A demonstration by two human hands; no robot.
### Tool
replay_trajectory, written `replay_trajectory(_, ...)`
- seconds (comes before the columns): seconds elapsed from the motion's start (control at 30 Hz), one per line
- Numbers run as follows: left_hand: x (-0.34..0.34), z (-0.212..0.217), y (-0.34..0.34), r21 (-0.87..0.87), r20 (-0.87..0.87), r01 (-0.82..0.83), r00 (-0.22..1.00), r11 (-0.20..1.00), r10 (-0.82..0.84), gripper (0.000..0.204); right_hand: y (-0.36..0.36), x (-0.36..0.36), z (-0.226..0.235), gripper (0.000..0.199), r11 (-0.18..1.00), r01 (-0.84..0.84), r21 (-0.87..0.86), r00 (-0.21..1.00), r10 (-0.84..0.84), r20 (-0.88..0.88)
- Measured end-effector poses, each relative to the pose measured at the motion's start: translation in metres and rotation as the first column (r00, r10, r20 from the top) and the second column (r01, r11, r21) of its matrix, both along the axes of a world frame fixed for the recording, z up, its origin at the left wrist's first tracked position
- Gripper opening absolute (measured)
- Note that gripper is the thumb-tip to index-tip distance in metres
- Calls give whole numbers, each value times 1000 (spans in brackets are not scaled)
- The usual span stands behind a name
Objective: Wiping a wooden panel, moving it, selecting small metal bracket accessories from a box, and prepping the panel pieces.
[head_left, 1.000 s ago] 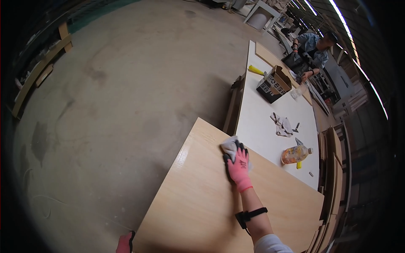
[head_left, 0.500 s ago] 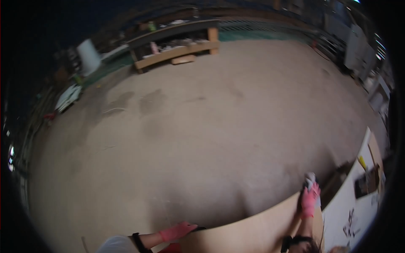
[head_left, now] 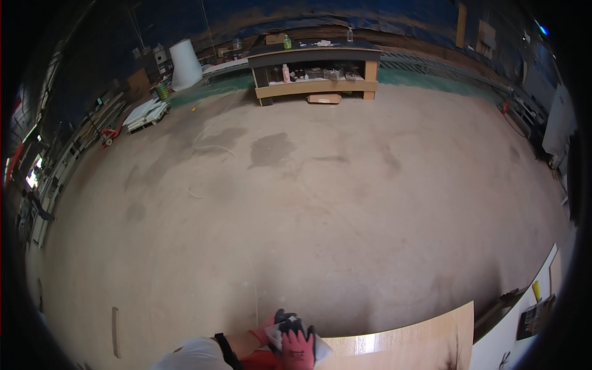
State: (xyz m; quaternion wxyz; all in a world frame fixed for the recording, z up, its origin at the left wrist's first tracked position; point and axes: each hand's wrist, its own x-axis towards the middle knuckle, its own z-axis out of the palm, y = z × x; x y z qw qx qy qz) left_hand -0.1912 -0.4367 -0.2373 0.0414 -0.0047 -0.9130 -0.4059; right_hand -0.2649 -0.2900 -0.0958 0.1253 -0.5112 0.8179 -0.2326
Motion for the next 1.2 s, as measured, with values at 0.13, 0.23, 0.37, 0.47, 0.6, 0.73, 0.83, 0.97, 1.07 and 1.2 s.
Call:
replay_trajectory(0.13, 46, 26, -64, 679, 726, -734, 670, -9, 153, 45, 13, -2, 38, 61, 1000, 12, 4, 996, -12, 87)
replay_trajectory(0.23, 127, 2, -108, 346, 895, -937, 317, -41, 313, 42, 72, -51, 48, 61, 951, 170, 257, 983, -144, -116)
replay_trajectory(0.37, 189, 17, -124, 78, 929, -995, 96, 64, 359, 39, 156, -142, 40, 57, 791, 612, 5, 729, -562, -390)
replay_trajectory(0.47, 204, 28, -116, 27, 946, -997, 47, 67, 320, 39, 150, -154, 26, 55, 664, 747, -5, 576, -651, -495)
replay_trajectory(0.6, 194, 26, -101, 174, 942, -985, 171, 16, 287, 35, 39, -53, 44, 60, 819, 332, 469, 942, -263, -207)
replay_trajectory(0.73, 138, 18, -89, 295, 914, -941, 328, 166, 239, 38, -25, 18, 48, 60, 980, -10, 196, 1000, 15, -25)
replay_trajectory(0.83, 98, 30, -82, 437, 854, -869, 481, 231, 198, 41, -12, 19, 49, 61, 992, -81, 96, 995, 87, -58)
replay_trajectory(0.97, 79, 41, -80, 520, 814, -816, 563, 254, 143, 39, 50, 53, 49, 59, 963, -192, 189, 980, 199, -17)
replay_trajectory(1.07, 90, 42, -80, 484, 819, -807, 554, 339, 149, 38, 101, 83, -16, 60, 975, -213, 64, 954, 222, -203)
replay_trajectory(1.2, 92, 54, -73, 387, 856, -823, 489, 416, 171, 40, 91, 72, 14, 62, 977, -166, 138, 971, 186, -151)
